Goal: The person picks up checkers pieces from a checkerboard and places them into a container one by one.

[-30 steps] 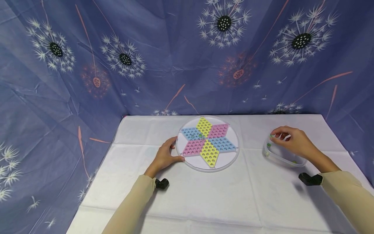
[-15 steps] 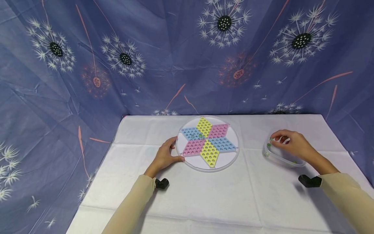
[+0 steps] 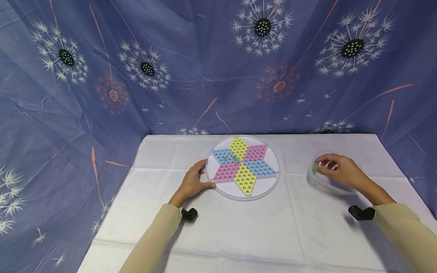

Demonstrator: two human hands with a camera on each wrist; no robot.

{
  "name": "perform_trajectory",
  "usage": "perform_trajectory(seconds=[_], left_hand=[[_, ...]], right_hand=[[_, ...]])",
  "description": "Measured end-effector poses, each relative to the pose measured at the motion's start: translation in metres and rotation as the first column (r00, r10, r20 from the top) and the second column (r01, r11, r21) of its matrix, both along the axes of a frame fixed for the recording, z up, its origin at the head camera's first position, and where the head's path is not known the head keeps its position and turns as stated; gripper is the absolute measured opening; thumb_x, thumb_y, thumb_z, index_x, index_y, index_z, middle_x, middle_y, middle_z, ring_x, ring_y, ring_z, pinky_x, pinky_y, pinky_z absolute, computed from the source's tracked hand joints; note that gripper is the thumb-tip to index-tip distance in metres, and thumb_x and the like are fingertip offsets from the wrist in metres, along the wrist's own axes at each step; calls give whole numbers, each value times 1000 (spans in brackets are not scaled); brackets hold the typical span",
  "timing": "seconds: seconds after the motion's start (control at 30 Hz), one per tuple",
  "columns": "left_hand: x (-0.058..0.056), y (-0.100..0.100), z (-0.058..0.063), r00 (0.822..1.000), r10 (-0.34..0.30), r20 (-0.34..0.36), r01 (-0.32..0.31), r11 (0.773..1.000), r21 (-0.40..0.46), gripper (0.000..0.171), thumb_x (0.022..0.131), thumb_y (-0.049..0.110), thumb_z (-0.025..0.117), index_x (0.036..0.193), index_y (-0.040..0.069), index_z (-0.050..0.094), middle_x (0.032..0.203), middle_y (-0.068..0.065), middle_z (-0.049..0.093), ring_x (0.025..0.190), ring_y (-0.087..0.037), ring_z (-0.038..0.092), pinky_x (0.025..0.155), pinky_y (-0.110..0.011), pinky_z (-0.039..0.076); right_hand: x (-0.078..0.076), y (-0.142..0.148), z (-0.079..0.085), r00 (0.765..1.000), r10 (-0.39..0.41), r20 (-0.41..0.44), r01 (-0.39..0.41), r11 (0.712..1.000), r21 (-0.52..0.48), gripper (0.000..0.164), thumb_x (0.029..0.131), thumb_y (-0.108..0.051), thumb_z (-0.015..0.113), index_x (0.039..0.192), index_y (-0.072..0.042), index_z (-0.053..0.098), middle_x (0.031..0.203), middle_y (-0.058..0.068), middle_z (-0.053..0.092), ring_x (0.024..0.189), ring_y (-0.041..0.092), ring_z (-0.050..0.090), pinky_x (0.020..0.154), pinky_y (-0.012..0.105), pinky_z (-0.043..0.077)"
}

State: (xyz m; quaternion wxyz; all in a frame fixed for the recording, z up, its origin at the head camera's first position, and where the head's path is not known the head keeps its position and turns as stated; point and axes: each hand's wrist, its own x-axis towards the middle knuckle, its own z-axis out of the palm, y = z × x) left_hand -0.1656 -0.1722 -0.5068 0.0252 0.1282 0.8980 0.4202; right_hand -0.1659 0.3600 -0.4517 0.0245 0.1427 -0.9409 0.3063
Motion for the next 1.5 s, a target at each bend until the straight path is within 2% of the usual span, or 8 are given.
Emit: perform_trajectory(seconds=[0.3,0.53,0.63,0.83,1.0,1.27,1.5], left_hand=[[0,-2,-2,1000,-3,0,3,1000,4,106,70,29,98,157,8,41,126,-9,57,106,-24,51,97,-43,40],[0,-2,-1,1000,1,2,-1,1000,-8,106,70,29,97,157,8,41,126,-9,57,106,-24,51,97,-43,41],[-1,-2,-2,1000,4,6,-4,1000,-13,106,70,30,97,157,9,41,125,-9,57,107,-24,51,97,-43,40],[-1,-2,-1,1000,0,3,0,1000,-16,107,70,30,97,158,9,40,125,-9,57,106,-24,51,97,-42,40],[0,-1,1,1000,-14,-2,14,1000,-11,106,71,28,97,158,7,39,131,-10,56,108,-25,51,96,-43,41],[-1,-1,0,1000,-7,1,7,1000,-21,105,71,27,97,158,9,40,129,-9,56,108,-23,50,97,-42,40],[-2,-1,-1,1000,-14,-5,14,1000,-12,105,71,29,97,158,8,40,132,-9,56,107,-24,51,97,-43,41]], right_hand=[[1,-2,1,1000,-10,4,10,1000,-7,21,92,-25,79,110,-16,75,97,3,67,80,5,59,65,26,48],[-1,-5,2,998,-4,-59,4,1000,10,15,92,-24,79,106,-18,77,93,1,67,78,4,59,64,26,47],[-2,-9,6,996,10,-92,-9,1000,7,13,93,-22,78,105,-18,77,93,0,67,77,5,59,64,25,47],[-7,-24,18,993,51,-104,-50,999,5,12,95,-21,76,106,-17,76,95,-1,66,79,7,57,68,20,47],[-15,-38,28,991,69,-112,-71,997,-16,12,93,-19,78,104,-17,77,95,-1,67,78,9,58,64,24,47],[-31,-70,39,980,146,-137,-151,988,-31,14,92,-17,78,106,-17,76,92,0,67,78,12,58,64,26,49],[-48,-99,43,976,176,-126,-183,982,-45,14,92,-17,78,106,-16,76,91,0,67,79,16,59,65,27,49]])
